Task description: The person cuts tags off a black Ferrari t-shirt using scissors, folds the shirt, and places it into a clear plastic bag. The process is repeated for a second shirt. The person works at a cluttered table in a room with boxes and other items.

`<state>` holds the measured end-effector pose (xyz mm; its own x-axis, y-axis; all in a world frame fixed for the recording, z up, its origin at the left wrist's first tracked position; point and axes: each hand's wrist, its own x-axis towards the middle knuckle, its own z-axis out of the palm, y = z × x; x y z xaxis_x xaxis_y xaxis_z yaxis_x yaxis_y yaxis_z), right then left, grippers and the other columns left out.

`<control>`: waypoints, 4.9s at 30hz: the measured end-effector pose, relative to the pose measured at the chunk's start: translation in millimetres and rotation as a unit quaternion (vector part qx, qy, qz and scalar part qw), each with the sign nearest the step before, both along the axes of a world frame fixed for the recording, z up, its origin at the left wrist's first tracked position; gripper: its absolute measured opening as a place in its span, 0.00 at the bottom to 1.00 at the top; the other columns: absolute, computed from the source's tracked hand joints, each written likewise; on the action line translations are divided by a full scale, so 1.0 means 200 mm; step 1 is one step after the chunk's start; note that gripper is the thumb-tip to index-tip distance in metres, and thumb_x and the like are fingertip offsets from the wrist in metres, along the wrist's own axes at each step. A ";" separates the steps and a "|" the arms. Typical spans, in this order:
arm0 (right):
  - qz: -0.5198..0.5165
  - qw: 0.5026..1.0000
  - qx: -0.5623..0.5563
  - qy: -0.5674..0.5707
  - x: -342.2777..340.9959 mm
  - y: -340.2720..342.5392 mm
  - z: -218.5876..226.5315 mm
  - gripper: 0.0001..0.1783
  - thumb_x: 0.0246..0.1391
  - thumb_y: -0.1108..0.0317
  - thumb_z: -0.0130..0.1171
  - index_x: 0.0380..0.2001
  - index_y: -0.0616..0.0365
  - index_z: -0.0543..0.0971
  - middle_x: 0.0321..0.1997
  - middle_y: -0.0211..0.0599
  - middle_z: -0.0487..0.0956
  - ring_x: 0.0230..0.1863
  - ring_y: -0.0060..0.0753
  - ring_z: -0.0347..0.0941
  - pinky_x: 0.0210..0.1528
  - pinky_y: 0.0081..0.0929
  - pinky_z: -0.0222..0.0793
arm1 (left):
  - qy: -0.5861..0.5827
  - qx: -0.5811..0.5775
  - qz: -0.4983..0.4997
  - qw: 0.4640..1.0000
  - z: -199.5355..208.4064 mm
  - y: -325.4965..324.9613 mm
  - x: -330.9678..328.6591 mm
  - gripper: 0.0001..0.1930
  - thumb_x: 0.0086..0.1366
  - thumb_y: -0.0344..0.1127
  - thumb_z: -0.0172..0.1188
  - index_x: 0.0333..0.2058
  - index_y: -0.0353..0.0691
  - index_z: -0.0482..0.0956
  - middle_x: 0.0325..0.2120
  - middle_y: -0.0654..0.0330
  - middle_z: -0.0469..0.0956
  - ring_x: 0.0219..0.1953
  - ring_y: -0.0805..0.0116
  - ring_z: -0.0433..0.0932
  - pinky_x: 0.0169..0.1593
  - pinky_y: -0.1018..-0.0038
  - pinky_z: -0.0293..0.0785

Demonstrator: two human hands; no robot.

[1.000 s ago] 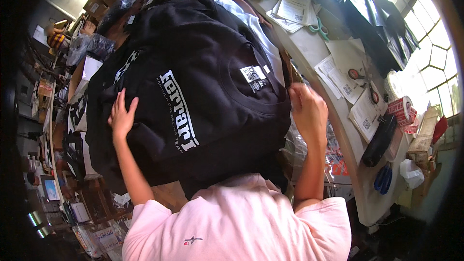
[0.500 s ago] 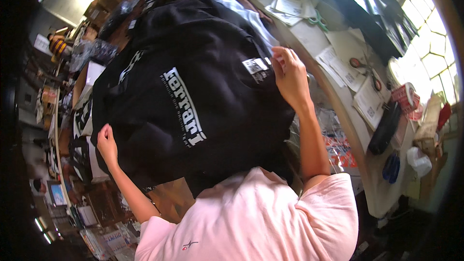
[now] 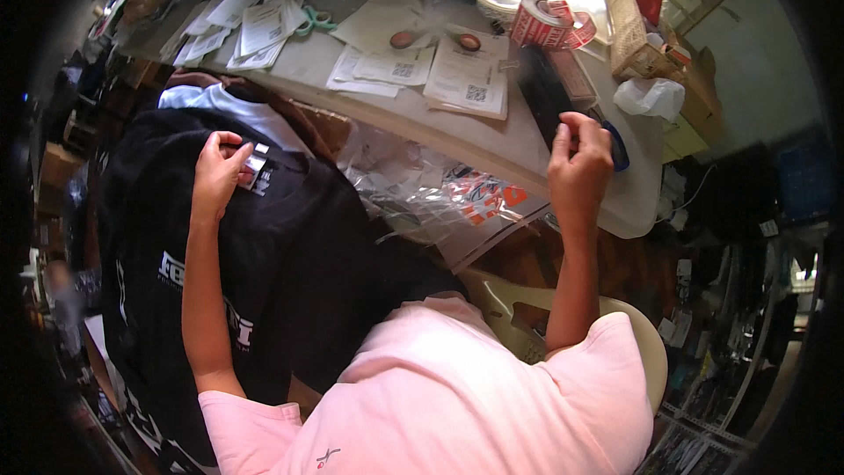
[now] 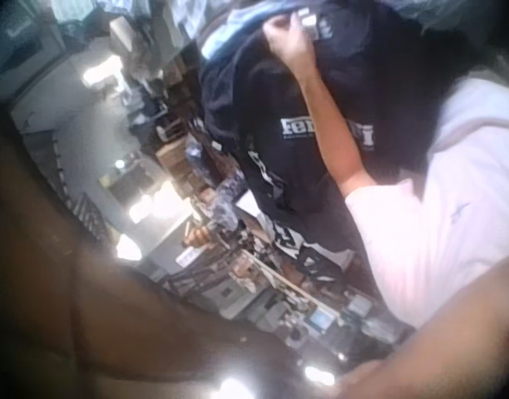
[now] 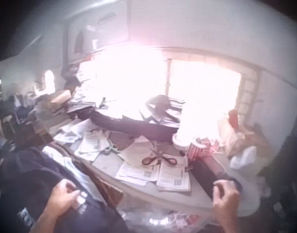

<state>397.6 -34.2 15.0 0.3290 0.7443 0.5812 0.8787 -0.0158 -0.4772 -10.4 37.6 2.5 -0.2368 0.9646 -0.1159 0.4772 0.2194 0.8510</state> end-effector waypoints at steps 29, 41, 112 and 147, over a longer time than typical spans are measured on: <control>0.190 0.792 0.015 0.580 0.48 -0.22 0.04 0.21 0.58 0.53 0.51 0.40 0.63 0.70 0.25 0.32 0.71 0.24 0.21 0.65 0.19 0.18 0.61 | -0.317 0.009 -0.149 0.937 0.00 -0.15 -0.22 0.13 0.53 0.27 0.64 0.39 0.31 0.79 0.31 0.55 0.80 0.31 0.72 0.79 0.40 0.80 0.77; 0.528 0.624 -0.463 0.342 -0.73 0.03 0.00 0.25 0.46 0.46 0.62 0.24 0.60 0.71 0.18 0.26 0.68 0.18 0.14 0.61 0.19 0.14 0.54 | -0.345 0.072 -0.057 0.934 -0.02 -0.19 -0.15 0.07 0.52 0.26 0.65 0.30 0.30 0.80 0.27 0.56 0.80 0.29 0.73 0.79 0.34 0.82 0.77; 0.514 0.576 -0.501 0.392 -0.91 0.23 -0.08 0.20 0.49 0.57 0.63 0.14 0.57 0.70 0.09 0.22 0.64 0.09 0.13 0.61 0.11 0.13 0.51 | -0.390 0.032 -0.129 0.911 0.03 -0.22 -0.19 0.13 0.51 0.24 0.66 0.38 0.33 0.80 0.30 0.54 0.80 0.32 0.68 0.81 0.39 0.77 0.79; 0.507 0.519 -0.497 0.476 -0.97 0.20 -0.14 0.19 0.54 0.59 0.58 0.15 0.58 0.70 0.10 0.26 0.66 0.08 0.15 0.62 0.10 0.13 0.55 | -0.390 0.026 -0.109 0.914 0.02 -0.22 -0.16 0.20 0.50 0.23 0.66 0.44 0.33 0.76 0.32 0.56 0.80 0.34 0.72 0.80 0.41 0.78 0.78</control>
<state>204.5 5.2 -12.3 -0.7385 0.5925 -0.3218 0.0483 -0.4296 -0.9017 -42.8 -5.4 6.7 0.0972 0.9881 -0.1193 -0.2522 0.1404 0.9574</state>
